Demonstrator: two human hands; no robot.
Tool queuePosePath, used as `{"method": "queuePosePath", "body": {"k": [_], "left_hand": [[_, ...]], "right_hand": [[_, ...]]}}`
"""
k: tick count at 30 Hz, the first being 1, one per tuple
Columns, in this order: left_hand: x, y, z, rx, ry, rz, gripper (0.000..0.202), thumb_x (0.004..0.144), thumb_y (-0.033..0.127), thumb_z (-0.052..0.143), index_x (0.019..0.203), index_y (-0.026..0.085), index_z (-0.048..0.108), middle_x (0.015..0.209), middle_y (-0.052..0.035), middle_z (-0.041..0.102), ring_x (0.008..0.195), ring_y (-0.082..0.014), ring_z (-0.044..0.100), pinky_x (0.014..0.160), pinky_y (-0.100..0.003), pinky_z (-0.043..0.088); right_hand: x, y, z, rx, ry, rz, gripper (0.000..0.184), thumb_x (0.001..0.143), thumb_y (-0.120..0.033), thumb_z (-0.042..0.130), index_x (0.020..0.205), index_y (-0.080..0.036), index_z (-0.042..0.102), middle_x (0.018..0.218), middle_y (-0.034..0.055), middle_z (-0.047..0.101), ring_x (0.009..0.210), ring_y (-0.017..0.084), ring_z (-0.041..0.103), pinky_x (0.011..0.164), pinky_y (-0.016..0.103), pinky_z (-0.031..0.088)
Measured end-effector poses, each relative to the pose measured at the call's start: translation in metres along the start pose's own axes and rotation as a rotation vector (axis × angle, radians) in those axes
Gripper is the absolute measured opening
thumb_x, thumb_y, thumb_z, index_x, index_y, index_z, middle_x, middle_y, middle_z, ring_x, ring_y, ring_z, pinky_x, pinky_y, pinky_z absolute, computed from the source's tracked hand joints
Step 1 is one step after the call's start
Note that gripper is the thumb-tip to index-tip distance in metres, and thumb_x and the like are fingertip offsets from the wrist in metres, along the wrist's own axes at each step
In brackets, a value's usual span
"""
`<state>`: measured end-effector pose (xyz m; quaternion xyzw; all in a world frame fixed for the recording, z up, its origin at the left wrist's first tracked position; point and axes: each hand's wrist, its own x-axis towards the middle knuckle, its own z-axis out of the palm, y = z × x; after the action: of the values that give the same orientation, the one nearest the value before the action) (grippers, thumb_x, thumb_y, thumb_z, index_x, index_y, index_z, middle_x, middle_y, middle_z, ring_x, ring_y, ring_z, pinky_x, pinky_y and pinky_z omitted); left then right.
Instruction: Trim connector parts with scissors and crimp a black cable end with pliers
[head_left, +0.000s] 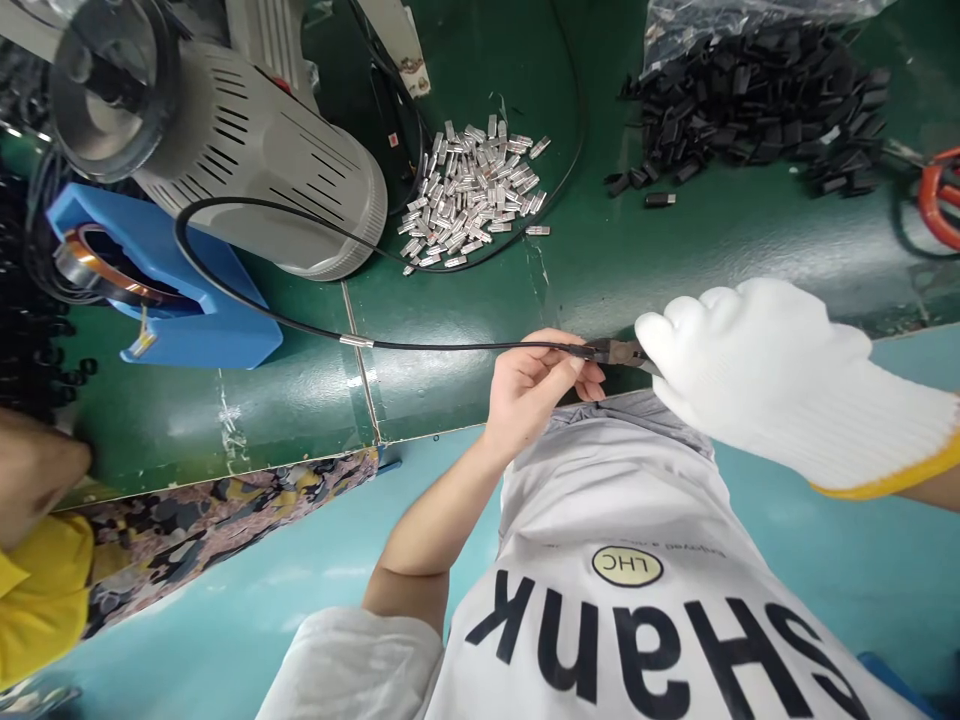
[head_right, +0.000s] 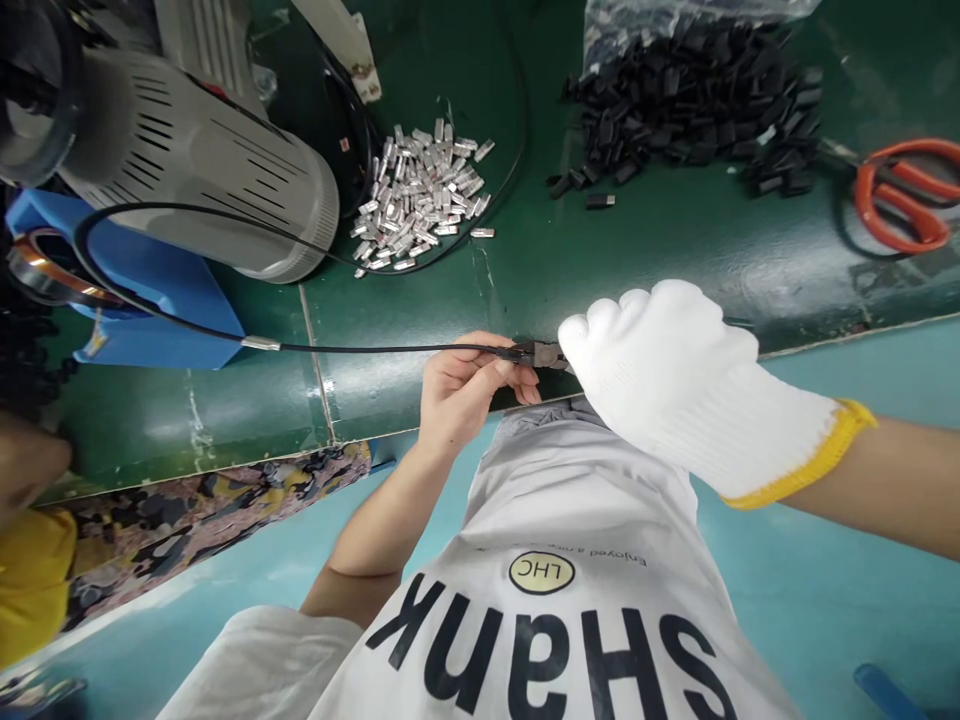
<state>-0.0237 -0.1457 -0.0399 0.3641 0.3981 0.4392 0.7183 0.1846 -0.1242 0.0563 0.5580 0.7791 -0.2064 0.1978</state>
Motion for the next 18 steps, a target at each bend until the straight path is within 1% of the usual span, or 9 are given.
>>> {"method": "queuePosePath", "body": {"k": [3,6,8,9,11,12,14,16,18], "left_hand": [[0.000,0.001,0.000,-0.007,-0.004,-0.003,0.026,0.091,0.036,0.078,0.102,0.015,0.067,0.078,-0.0047,0.079,0.062,-0.0178,0.075,0.057,-0.029,0.060],[0.000,0.001,-0.001,-0.003,-0.006,-0.021,0.029,0.088,0.039,0.080,0.101,0.016,0.067,0.078,-0.0051,0.079,0.061,-0.0177,0.075,0.058,-0.030,0.061],[0.000,0.001,-0.002,-0.014,-0.015,-0.027,0.031,0.086,0.039,0.082,0.101,0.016,0.068,0.078,-0.0052,0.079,0.061,-0.0179,0.075,0.059,-0.030,0.061],[0.000,0.002,-0.003,-0.021,-0.023,-0.033,0.031,0.086,0.039,0.082,0.101,0.016,0.068,0.078,-0.0052,0.079,0.061,-0.0179,0.075,0.059,-0.030,0.061],[0.001,0.003,-0.005,-0.032,-0.049,-0.048,0.030,0.086,0.039,0.082,0.101,0.016,0.068,0.077,-0.0052,0.079,0.061,-0.0181,0.074,0.058,-0.030,0.060],[0.001,0.005,-0.006,-0.035,-0.064,-0.059,0.029,0.087,0.039,0.081,0.101,0.016,0.068,0.076,-0.0052,0.078,0.060,-0.0180,0.073,0.058,-0.030,0.059],[0.003,0.008,-0.007,-0.042,-0.097,-0.082,0.027,0.088,0.037,0.080,0.100,0.016,0.068,0.074,-0.0050,0.077,0.058,-0.0175,0.072,0.056,-0.029,0.057],[0.005,0.012,-0.009,-0.048,-0.118,-0.113,0.025,0.089,0.036,0.079,0.099,0.017,0.068,0.073,-0.0041,0.076,0.055,-0.0169,0.071,0.054,-0.028,0.055],[0.006,0.016,-0.010,-0.045,-0.137,-0.145,0.025,0.088,0.037,0.079,0.096,0.017,0.068,0.071,-0.0031,0.075,0.054,-0.0162,0.070,0.053,-0.028,0.055]], "right_hand": [[-0.003,-0.003,0.009,-0.138,0.026,0.068,0.033,0.092,-0.025,0.034,0.098,-0.015,0.064,0.079,0.0135,0.053,0.073,0.024,0.051,0.066,0.031,0.032],[-0.007,-0.004,0.017,-0.165,0.046,0.074,0.032,0.092,-0.029,0.035,0.099,-0.016,0.063,0.078,0.0135,0.054,0.070,0.025,0.052,0.064,0.032,0.031],[-0.004,-0.002,0.015,-0.151,0.020,0.038,0.032,0.092,-0.034,0.037,0.102,-0.018,0.063,0.081,0.0131,0.057,0.070,0.025,0.053,0.065,0.032,0.031],[-0.001,0.000,0.011,-0.114,-0.026,0.010,0.031,0.092,-0.038,0.040,0.101,-0.019,0.062,0.082,0.0117,0.059,0.069,0.024,0.052,0.064,0.032,0.031],[0.010,0.007,0.000,0.060,-0.226,-0.091,0.026,0.091,-0.043,0.045,0.095,-0.022,0.061,0.079,0.0061,0.060,0.064,0.019,0.048,0.062,0.031,0.030],[0.017,0.012,-0.005,0.182,-0.373,-0.134,0.023,0.090,-0.042,0.046,0.086,-0.022,0.058,0.074,0.0031,0.057,0.060,0.016,0.046,0.060,0.030,0.030],[0.030,0.022,-0.012,0.496,-0.627,-0.263,0.018,0.089,-0.036,0.049,0.080,-0.022,0.055,0.069,-0.0009,0.053,0.059,0.013,0.044,0.058,0.029,0.031],[0.041,0.030,-0.014,0.780,-0.821,-0.313,0.012,0.089,-0.031,0.051,0.083,-0.022,0.057,0.067,-0.0026,0.050,0.061,0.013,0.044,0.058,0.028,0.033],[0.047,0.035,-0.012,0.965,-0.969,-0.305,0.011,0.088,-0.029,0.050,0.087,-0.023,0.058,0.064,-0.0036,0.047,0.061,0.014,0.044,0.059,0.028,0.035]]}}
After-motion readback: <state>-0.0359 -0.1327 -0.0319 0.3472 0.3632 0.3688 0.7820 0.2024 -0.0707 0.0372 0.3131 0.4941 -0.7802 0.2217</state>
